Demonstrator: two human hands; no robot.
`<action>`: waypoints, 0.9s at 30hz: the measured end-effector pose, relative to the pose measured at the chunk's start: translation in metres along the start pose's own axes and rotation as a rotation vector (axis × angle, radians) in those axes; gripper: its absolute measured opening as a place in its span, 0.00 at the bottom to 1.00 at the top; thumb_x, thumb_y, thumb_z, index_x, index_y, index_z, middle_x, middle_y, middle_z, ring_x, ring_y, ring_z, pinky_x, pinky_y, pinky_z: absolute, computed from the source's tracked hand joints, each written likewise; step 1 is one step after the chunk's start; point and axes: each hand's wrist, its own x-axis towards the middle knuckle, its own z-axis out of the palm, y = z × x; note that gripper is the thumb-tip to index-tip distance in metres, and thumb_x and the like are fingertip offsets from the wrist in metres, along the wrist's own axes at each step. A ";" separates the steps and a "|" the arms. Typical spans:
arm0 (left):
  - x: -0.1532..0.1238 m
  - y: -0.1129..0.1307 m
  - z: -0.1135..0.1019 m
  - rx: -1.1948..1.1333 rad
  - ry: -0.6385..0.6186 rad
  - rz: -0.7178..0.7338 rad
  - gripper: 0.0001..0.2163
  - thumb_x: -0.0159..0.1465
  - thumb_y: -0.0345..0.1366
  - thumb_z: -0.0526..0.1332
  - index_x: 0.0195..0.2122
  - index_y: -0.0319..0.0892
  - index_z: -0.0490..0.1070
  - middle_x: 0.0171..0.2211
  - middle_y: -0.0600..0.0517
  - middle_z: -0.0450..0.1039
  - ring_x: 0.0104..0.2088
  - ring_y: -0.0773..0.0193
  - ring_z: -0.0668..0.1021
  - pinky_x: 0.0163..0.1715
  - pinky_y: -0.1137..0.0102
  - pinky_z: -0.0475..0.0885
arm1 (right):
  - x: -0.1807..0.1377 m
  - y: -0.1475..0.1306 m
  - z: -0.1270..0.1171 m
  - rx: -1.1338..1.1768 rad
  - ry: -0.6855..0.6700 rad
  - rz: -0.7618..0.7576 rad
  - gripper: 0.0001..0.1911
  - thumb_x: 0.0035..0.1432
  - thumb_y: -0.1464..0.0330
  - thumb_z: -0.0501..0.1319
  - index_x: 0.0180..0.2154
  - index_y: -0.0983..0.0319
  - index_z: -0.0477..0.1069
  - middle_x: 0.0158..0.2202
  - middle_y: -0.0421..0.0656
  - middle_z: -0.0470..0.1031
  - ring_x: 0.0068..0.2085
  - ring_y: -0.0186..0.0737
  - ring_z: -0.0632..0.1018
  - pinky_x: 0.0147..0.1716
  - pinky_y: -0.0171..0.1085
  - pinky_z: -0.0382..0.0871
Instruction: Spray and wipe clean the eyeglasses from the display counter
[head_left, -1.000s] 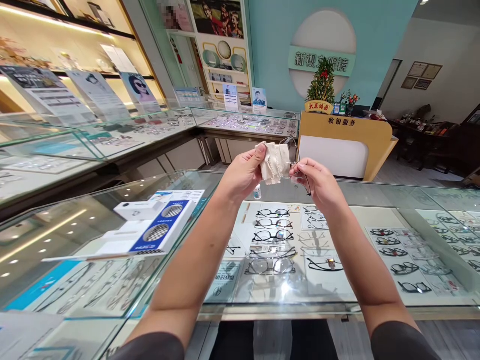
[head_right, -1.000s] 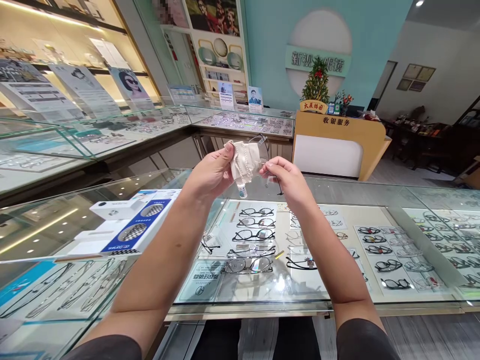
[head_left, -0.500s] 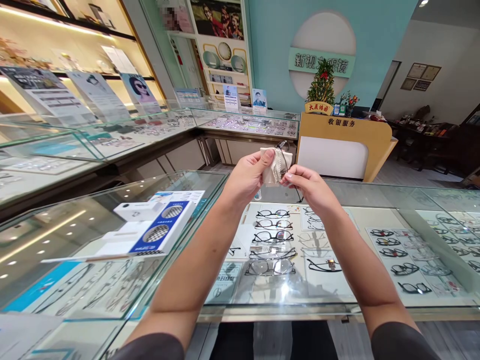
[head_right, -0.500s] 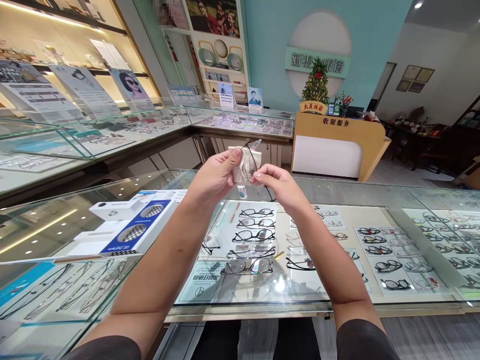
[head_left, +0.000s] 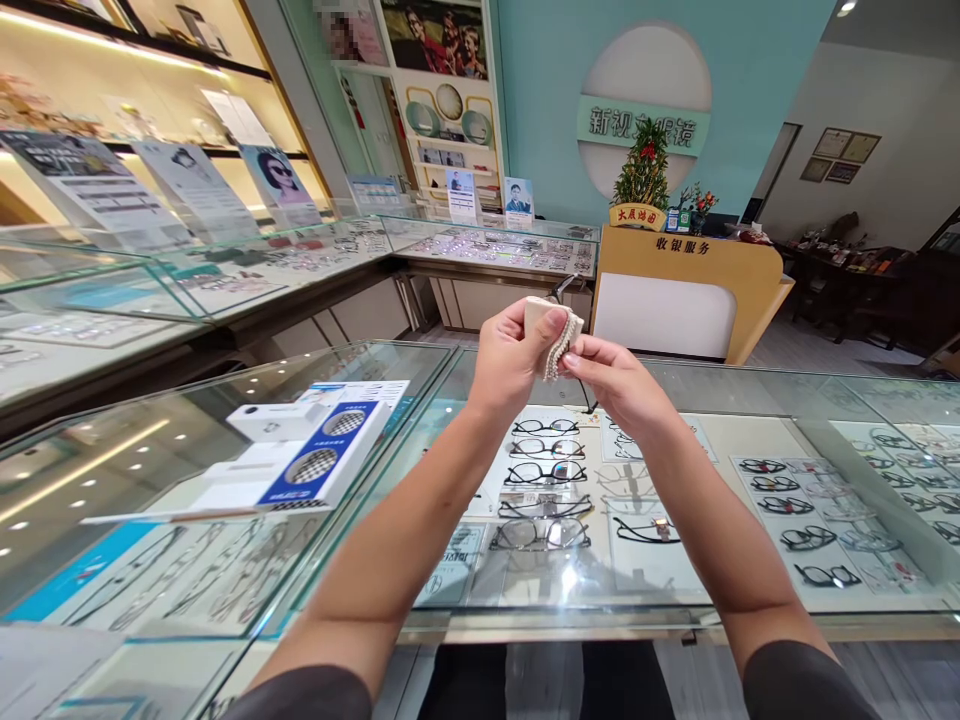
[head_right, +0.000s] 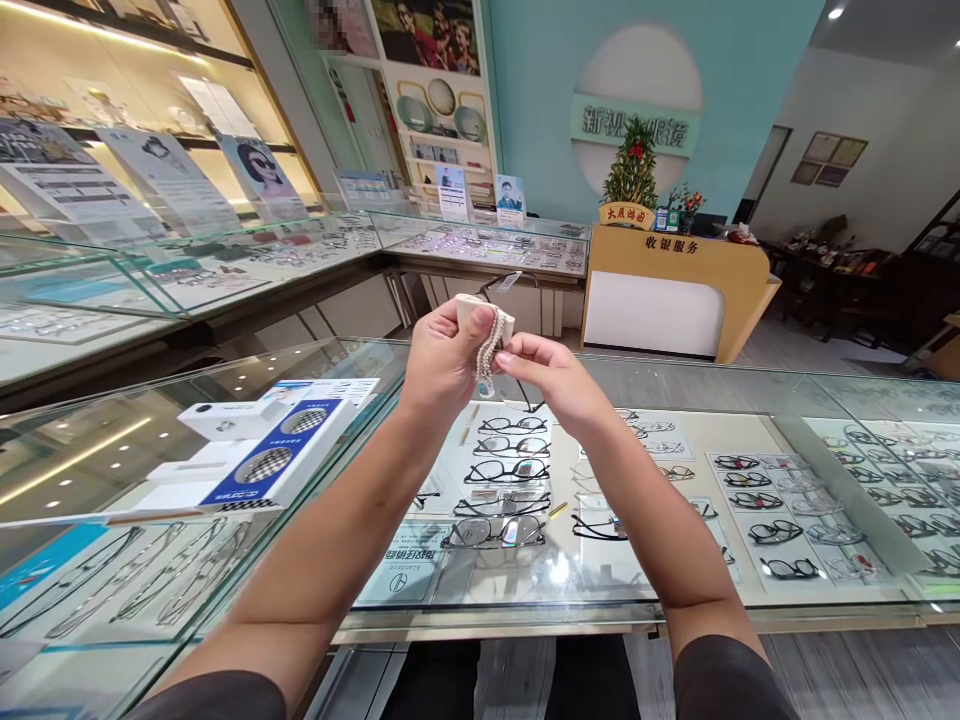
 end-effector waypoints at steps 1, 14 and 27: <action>-0.001 -0.001 0.001 -0.001 0.031 0.019 0.27 0.51 0.61 0.79 0.29 0.41 0.75 0.24 0.55 0.74 0.21 0.73 0.71 0.20 0.75 0.66 | 0.000 0.000 0.001 -0.003 -0.006 0.001 0.20 0.51 0.53 0.76 0.28 0.58 0.71 0.31 0.37 0.73 0.38 0.38 0.73 0.50 0.40 0.66; 0.005 0.011 -0.012 0.006 -0.221 -0.153 0.31 0.50 0.51 0.82 0.50 0.43 0.79 0.34 0.52 0.82 0.27 0.67 0.79 0.30 0.71 0.76 | 0.001 -0.005 -0.010 -0.011 0.055 0.009 0.20 0.51 0.53 0.77 0.27 0.58 0.71 0.32 0.39 0.76 0.39 0.38 0.74 0.48 0.39 0.66; 0.005 0.012 -0.008 0.118 -0.016 -0.008 0.29 0.58 0.68 0.70 0.30 0.43 0.76 0.24 0.52 0.75 0.25 0.64 0.77 0.23 0.70 0.69 | -0.002 -0.001 -0.002 -0.021 -0.008 -0.039 0.23 0.51 0.48 0.77 0.30 0.57 0.72 0.33 0.39 0.76 0.40 0.38 0.75 0.49 0.40 0.68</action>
